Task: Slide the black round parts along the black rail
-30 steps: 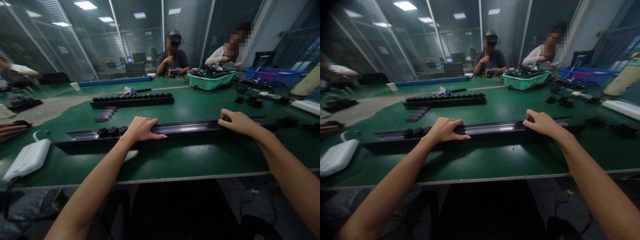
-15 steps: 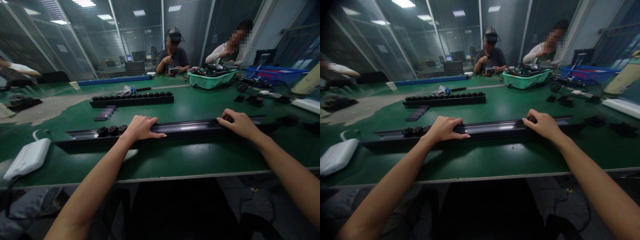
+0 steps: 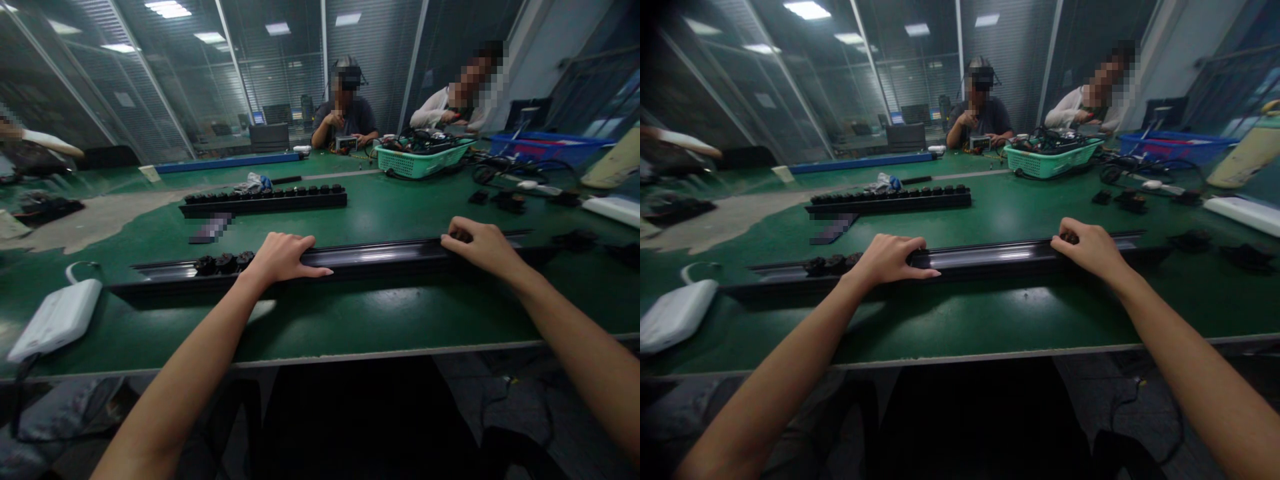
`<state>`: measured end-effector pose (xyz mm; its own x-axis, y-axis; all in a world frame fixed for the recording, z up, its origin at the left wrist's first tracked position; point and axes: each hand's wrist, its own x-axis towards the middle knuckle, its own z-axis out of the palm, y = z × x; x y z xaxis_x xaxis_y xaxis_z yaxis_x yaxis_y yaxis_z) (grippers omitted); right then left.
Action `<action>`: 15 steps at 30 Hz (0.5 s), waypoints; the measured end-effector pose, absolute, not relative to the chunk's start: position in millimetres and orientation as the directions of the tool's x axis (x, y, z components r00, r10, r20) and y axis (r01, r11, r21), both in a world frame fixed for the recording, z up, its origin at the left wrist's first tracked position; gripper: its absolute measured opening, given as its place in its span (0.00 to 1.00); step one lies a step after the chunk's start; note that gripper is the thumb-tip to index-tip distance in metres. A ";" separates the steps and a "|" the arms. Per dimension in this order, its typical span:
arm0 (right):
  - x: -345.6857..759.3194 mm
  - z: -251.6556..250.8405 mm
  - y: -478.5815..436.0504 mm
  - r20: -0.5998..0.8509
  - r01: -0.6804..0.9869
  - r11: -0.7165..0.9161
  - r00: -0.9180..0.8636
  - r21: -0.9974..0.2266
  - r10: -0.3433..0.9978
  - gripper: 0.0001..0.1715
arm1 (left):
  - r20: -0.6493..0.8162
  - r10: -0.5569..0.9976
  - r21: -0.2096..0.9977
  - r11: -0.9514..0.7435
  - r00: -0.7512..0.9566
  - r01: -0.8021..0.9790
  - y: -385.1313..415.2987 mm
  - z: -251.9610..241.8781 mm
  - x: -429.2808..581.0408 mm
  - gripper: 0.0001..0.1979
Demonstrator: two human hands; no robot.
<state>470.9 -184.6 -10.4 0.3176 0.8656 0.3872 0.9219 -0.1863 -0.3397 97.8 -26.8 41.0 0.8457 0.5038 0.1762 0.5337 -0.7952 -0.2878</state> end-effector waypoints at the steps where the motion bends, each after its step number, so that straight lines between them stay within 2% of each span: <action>1: 471.9 -10.2 -185.4 0.382 0.918 -0.201 0.330 -0.341 0.863 0.13 | 0.175 0.507 -0.284 -0.795 0.844 0.537 -26.8 40.9 97.9 0.41; 15: 473.3 -8.1 -188.9 0.366 0.918 -0.229 0.345 -0.323 0.864 0.13 | 0.183 0.502 -0.278 -0.798 0.845 0.534 -25.9 39.9 97.0 0.40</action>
<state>473.3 -188.9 -8.1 0.3448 0.8642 0.3665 0.9181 -0.2292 -0.3233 97.0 -25.9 39.9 0.8452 0.5019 0.1834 0.5343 -0.7982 -0.2780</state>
